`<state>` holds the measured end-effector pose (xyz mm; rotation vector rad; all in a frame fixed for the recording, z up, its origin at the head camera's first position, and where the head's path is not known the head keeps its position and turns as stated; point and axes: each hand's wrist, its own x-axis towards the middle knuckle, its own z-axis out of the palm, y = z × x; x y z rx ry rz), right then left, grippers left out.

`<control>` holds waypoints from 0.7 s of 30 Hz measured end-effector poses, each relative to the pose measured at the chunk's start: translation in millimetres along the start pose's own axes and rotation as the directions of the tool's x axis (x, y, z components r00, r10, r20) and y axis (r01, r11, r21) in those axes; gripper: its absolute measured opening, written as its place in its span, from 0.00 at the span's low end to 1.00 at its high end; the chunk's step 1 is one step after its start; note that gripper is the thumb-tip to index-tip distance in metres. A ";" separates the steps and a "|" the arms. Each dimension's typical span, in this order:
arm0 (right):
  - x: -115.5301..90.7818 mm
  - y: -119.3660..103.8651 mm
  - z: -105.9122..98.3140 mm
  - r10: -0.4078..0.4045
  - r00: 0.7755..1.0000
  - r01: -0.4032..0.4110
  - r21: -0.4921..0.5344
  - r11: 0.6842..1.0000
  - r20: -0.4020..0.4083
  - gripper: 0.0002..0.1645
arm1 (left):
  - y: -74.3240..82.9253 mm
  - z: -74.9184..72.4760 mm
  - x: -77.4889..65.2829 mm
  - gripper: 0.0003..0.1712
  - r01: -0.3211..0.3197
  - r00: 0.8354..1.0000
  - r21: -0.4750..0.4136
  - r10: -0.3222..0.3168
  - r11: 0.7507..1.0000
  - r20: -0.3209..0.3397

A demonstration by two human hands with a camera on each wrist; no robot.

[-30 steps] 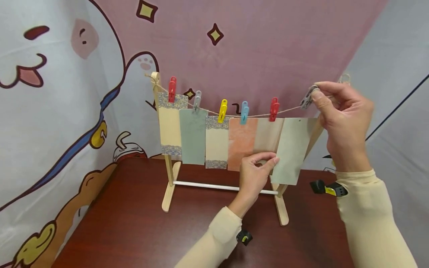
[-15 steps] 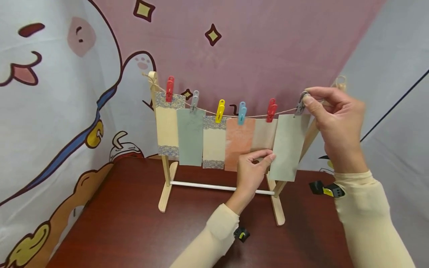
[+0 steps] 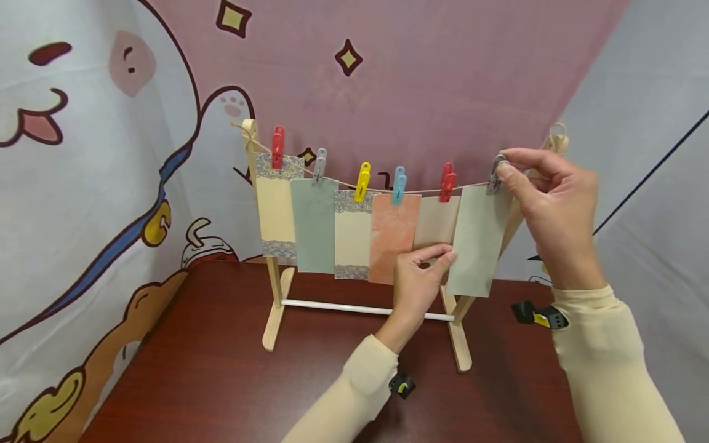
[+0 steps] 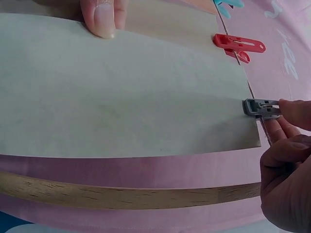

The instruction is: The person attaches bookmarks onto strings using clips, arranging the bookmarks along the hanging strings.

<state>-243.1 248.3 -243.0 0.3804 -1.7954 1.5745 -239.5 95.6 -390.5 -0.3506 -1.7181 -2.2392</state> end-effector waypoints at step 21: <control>-33.5 0.6 3.1 -0.298 0.955 0.275 -0.347 0.897 -0.014 0.16 | -3.4 -12.5 -12.7 0.05 -0.122 0.992 0.233 0.113 0.965 0.054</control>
